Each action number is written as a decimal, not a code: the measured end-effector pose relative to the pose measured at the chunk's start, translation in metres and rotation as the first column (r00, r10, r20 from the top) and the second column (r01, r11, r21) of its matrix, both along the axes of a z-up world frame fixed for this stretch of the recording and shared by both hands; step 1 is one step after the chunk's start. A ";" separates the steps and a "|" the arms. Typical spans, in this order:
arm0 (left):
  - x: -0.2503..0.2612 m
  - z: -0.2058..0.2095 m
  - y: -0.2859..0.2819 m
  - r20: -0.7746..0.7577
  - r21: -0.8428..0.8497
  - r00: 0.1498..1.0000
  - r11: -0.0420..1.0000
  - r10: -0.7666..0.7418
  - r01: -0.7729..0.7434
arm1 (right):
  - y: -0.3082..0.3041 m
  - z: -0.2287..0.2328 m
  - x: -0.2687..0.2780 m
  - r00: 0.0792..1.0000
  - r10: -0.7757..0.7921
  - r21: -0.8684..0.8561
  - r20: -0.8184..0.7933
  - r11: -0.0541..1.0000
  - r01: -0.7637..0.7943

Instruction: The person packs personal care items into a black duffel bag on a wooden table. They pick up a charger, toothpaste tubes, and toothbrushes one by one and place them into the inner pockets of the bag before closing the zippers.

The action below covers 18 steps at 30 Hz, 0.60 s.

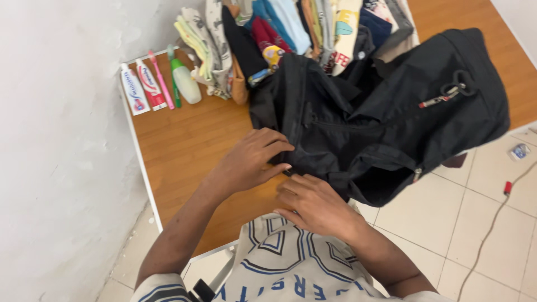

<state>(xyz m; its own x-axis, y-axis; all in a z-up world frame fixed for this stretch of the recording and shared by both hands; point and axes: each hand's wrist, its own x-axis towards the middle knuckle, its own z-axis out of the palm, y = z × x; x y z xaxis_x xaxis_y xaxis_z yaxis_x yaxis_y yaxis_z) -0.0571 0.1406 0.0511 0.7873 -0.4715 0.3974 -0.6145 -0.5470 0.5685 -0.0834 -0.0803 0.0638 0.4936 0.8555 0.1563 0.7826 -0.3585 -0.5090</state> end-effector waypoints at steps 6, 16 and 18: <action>-0.013 -0.030 0.039 -0.041 -0.066 0.979 0.978 0.197 -0.200 | 0.046 -0.016 0.015 0.999 0.001 -0.062 -0.044 0.998 -0.004; -0.019 -0.093 0.094 -0.099 -0.160 0.874 0.860 0.475 -0.485 | 0.108 -0.049 0.028 0.982 -0.131 -0.123 -0.135 0.986 0.115; -0.017 -0.109 0.108 -0.100 -0.188 0.841 0.819 0.532 -0.541 | 0.120 -0.063 0.031 0.974 -0.157 -0.129 -0.163 0.982 0.137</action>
